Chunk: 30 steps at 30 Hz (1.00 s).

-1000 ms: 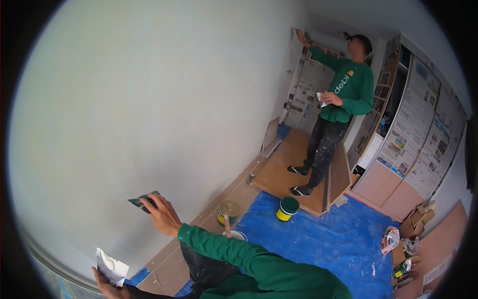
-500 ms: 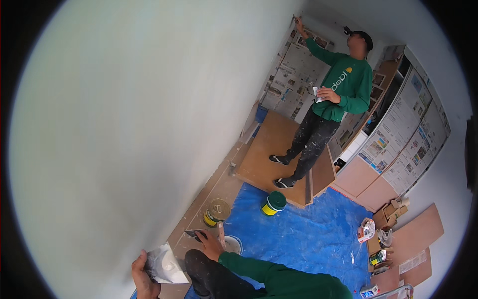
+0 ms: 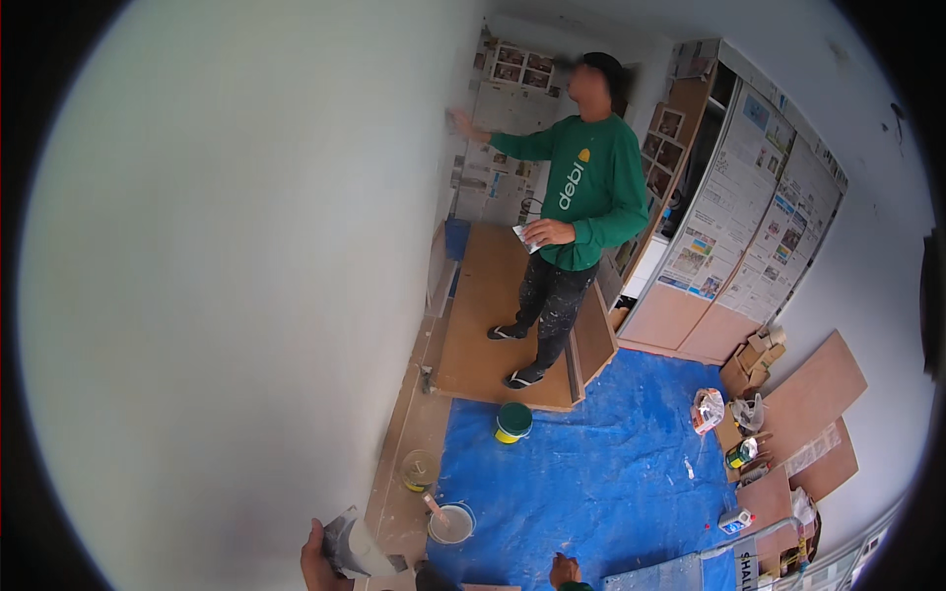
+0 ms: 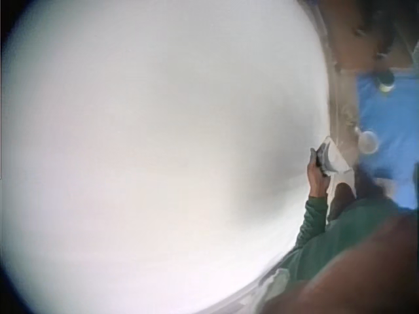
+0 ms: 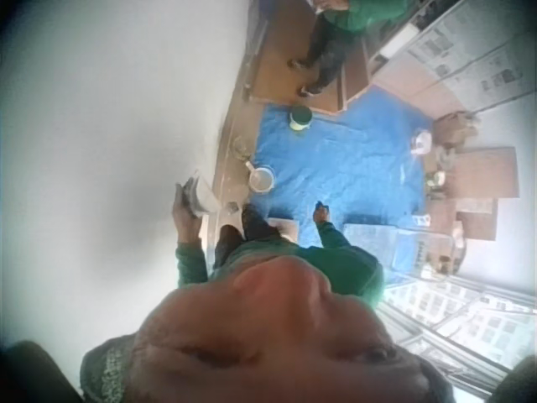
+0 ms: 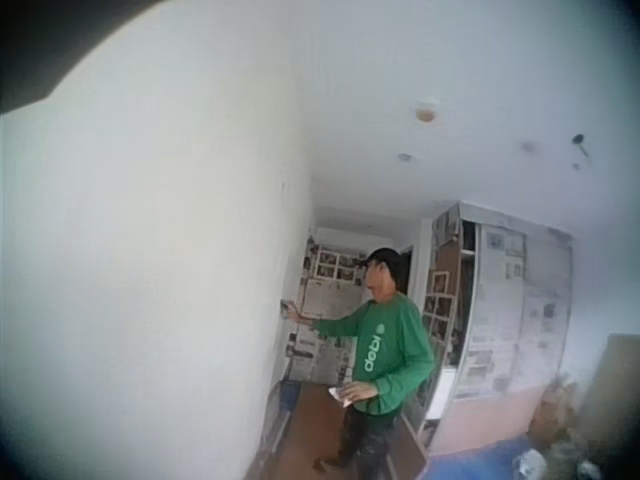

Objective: The person applies plaster to a wall using a scraper, repeatedly scooping material from one tool to another and smoothing it over a vertical crack.

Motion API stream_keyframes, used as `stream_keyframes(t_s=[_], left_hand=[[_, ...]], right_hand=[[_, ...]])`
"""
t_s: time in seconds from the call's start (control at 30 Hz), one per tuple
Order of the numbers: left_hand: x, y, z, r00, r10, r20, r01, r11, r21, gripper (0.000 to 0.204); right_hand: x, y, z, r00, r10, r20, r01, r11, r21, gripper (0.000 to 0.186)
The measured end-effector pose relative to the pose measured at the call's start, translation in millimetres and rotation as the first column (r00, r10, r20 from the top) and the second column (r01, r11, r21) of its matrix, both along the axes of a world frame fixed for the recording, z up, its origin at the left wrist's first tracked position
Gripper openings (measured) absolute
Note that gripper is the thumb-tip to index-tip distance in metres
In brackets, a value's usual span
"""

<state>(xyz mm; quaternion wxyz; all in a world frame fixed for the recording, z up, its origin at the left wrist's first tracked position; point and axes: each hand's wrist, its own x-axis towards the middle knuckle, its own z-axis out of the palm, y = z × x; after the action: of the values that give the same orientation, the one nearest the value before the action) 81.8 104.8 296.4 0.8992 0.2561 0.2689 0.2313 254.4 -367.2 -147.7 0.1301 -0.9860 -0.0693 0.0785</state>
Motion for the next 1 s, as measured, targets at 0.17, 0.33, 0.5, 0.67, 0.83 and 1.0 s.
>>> stream_keyframes(t_s=[0.17,0.33,0.5,0.67,0.83,1.0], left_hand=[[-1.3,14.0,28.7,0.986,-0.108,-0.126,0.118,0.990,0.076,0.045],[-23.7,17.7,45.1,0.968,-0.224,-0.110,0.230,0.972,0.049,0.039],[-2.7,1.3,57.3,0.942,-0.283,-0.182,0.300,0.951,0.074,0.037],[51.3,-23.5,70.6,0.906,-0.365,-0.212,0.416,0.862,0.290,0.037],[141.8,-69.9,75.4,0.899,-0.415,-0.139,0.432,0.892,0.131,0.035],[222.8,-117.3,63.1,0.896,-0.414,-0.161,0.431,0.897,0.094,0.033]], right_hand=[[-99.2,-17.8,166.4,0.809,-0.584,-0.059,0.579,0.778,0.243,0.045],[-223.1,-31.5,117.8,0.630,-0.738,-0.243,0.771,0.633,0.075,0.049],[-301.4,-11.1,113.6,0.534,-0.781,-0.325,0.833,0.551,0.047,0.052],[-325.1,-18.7,106.6,0.317,-0.861,-0.398,0.938,0.347,-0.003,0.063],[-295.1,-59.2,98.6,0.313,-0.868,-0.385,0.927,0.367,-0.074,0.062],[-236.6,-140.8,32.6,0.362,-0.891,-0.274,0.917,0.393,-0.067,0.060]])
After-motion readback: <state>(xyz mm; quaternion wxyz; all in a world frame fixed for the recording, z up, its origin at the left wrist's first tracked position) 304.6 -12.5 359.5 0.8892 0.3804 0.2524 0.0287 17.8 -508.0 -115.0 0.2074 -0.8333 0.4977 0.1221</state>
